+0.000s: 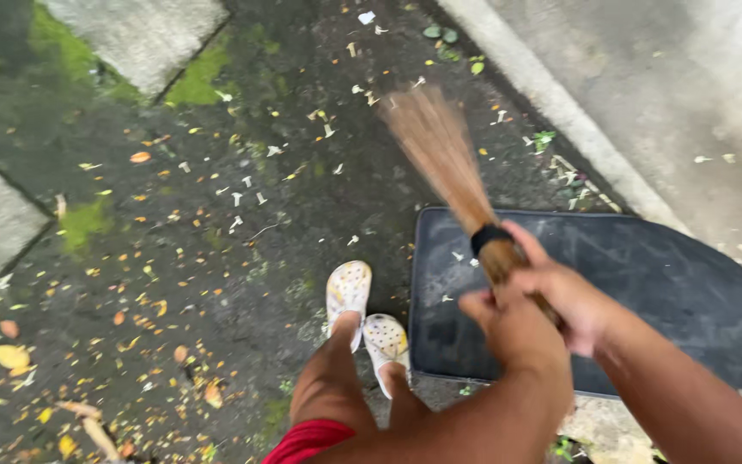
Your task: The person sweeps fallen leaves and debris along an outdoor pathway using a handheld broom.
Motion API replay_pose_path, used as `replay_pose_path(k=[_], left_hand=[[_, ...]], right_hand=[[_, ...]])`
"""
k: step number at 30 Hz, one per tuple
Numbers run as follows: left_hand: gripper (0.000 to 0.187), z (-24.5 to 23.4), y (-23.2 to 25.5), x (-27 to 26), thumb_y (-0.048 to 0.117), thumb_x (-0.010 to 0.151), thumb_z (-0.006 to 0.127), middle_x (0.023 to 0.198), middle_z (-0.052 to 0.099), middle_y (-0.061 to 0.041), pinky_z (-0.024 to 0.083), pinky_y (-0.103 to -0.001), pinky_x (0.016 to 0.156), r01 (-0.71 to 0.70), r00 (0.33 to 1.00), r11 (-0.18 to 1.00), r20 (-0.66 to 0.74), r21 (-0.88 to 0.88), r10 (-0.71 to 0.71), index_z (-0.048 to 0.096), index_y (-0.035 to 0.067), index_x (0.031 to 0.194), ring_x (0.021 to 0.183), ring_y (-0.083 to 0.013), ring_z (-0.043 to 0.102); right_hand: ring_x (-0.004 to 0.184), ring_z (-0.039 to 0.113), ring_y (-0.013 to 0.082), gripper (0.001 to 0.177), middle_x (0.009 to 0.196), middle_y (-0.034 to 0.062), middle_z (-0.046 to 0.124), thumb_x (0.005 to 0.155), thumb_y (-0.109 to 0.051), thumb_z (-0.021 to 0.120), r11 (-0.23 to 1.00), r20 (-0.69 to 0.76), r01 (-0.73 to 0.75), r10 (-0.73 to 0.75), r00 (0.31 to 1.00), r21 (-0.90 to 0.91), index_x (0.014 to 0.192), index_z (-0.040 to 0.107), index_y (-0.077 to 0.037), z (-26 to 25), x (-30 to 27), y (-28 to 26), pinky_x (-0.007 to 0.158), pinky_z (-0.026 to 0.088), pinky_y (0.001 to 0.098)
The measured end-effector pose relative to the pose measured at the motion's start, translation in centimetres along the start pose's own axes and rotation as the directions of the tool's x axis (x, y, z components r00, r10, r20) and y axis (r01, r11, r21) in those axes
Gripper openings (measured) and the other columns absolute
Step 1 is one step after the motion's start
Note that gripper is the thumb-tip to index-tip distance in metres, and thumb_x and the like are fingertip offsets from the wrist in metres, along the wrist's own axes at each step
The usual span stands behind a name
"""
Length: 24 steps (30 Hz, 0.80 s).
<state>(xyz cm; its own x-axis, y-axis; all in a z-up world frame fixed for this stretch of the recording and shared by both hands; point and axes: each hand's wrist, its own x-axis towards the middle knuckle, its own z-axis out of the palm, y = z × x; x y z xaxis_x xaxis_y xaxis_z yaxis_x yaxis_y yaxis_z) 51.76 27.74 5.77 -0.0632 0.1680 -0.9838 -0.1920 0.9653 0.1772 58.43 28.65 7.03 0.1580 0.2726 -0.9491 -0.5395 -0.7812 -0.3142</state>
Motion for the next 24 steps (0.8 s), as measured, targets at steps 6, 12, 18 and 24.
replay_pose_path(k=[6,12,18,24], left_hand=[[0.029,1.1,6.0,5.5,0.037,0.095,0.053,0.105,0.066,-0.016,0.051,-0.038,0.068,-0.007,0.996,0.998,0.094,0.063,0.001,0.045,0.016,0.113,0.078,-0.0231,0.063],[0.027,-3.3,12.0,4.4,0.040,0.097,0.050,0.094,0.064,-0.013,0.043,-0.031,0.050,-0.117,0.968,0.940,-0.248,-0.322,0.036,0.044,0.019,0.113,0.056,-0.0148,0.054],[0.022,-5.7,13.5,1.3,0.044,0.098,0.044,0.085,0.059,-0.009,0.038,-0.030,0.043,0.138,0.985,0.970,0.127,-0.203,-0.114,0.041,0.029,0.113,0.045,-0.0141,0.046],[0.028,-7.0,14.5,3.8,0.045,0.097,0.046,0.080,0.057,-0.010,0.034,-0.032,0.040,-0.043,0.977,0.996,0.205,-0.077,0.058,0.045,0.022,0.112,0.045,-0.0143,0.046]], right_hand=[[0.079,0.066,0.0254,0.086,0.098,0.0116,0.064,0.082,-0.014,0.068,0.983,0.064,0.146,-0.153,0.986,0.112,0.159,0.029,-0.010,4.6,10.8,-5.0,0.062,0.056,0.0491],[0.081,0.073,0.0241,0.100,0.095,0.0177,0.068,0.074,-0.004,0.059,0.952,0.270,-0.103,0.184,0.945,-0.288,0.157,0.024,-0.045,13.6,7.2,-5.6,0.068,0.059,0.0418],[0.070,0.068,0.0235,0.101,0.108,0.0176,0.070,0.069,-0.005,0.057,0.969,0.370,0.157,-0.077,0.926,-0.190,0.160,0.029,-0.036,10.8,4.9,-5.8,0.051,0.055,0.0360],[0.079,0.059,0.0273,0.089,0.118,0.0173,0.058,0.081,-0.015,0.065,0.995,-0.035,0.086,-0.088,0.996,-0.040,0.157,0.027,-0.041,13.9,8.2,-3.9,0.053,0.042,0.0411]])
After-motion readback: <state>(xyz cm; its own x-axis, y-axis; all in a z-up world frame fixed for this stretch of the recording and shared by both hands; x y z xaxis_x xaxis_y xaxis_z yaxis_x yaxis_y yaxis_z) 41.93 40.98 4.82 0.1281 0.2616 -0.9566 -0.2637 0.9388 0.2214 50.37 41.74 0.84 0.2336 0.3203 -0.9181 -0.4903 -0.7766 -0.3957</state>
